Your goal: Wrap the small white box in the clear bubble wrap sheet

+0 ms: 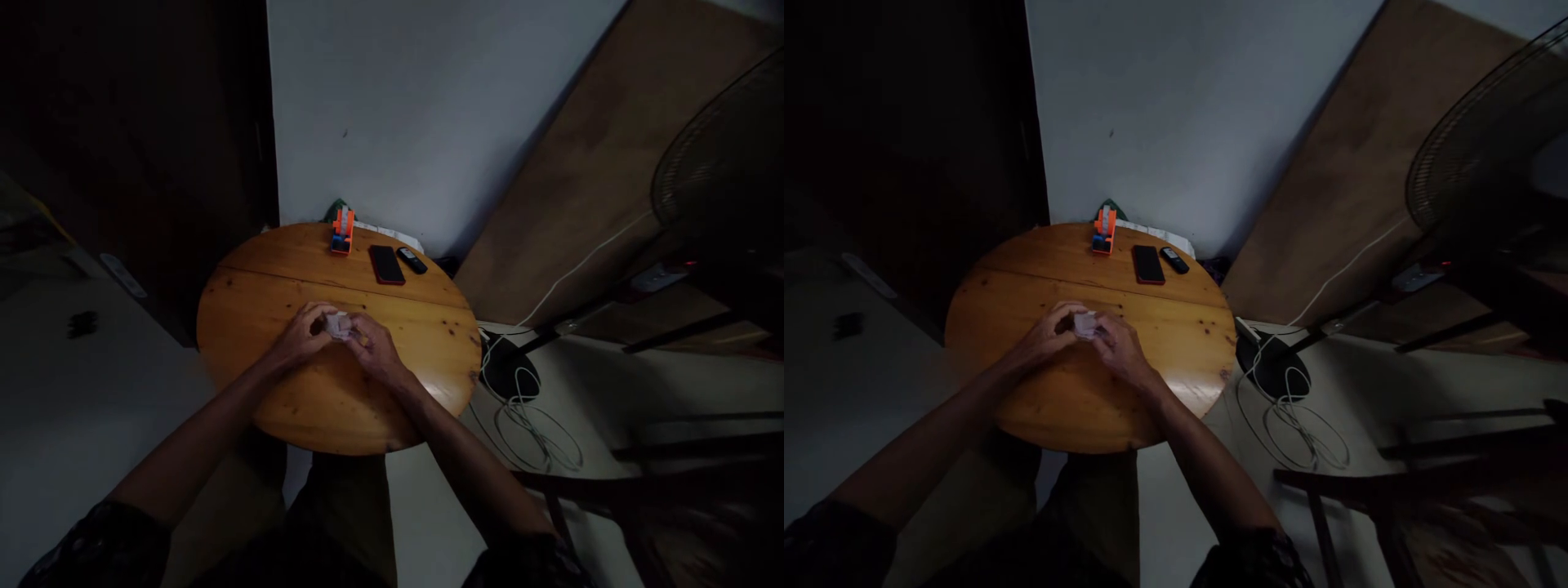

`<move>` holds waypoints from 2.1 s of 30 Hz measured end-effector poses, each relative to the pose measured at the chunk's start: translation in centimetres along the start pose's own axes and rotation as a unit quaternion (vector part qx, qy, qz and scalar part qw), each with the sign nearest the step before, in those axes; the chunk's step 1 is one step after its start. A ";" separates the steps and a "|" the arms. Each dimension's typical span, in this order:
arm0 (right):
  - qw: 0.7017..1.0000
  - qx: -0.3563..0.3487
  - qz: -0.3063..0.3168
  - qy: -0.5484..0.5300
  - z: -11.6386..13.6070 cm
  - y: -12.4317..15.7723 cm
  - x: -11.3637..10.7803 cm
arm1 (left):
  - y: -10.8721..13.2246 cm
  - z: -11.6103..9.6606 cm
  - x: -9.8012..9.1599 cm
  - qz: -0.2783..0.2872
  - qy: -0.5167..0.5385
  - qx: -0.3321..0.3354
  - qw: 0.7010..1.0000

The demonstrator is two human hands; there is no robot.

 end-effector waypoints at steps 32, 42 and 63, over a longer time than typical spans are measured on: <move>0.957 0.208 0.041 -0.197 -3.9 -3.9 2.3 | -0.3 -0.8 0.1 0.026 0.108 -0.145 0.983; 0.962 0.156 0.050 -0.219 -3.2 -2.5 1.5 | -0.8 -0.2 0.5 -0.003 0.313 -0.140 0.939; 0.961 0.159 -0.019 -0.224 -4.4 -1.8 3.1 | -0.8 1.0 0.4 -0.076 0.358 -0.176 0.914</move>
Point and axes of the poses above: each hand's wrist, its own y-axis away from the middle knuckle, its own x-axis out of the palm, z = x × y, the point moved 4 cm from there along -y, towards the middle knuckle, and after that the axes turned 12 degrees about y, right-handed, at the moved point
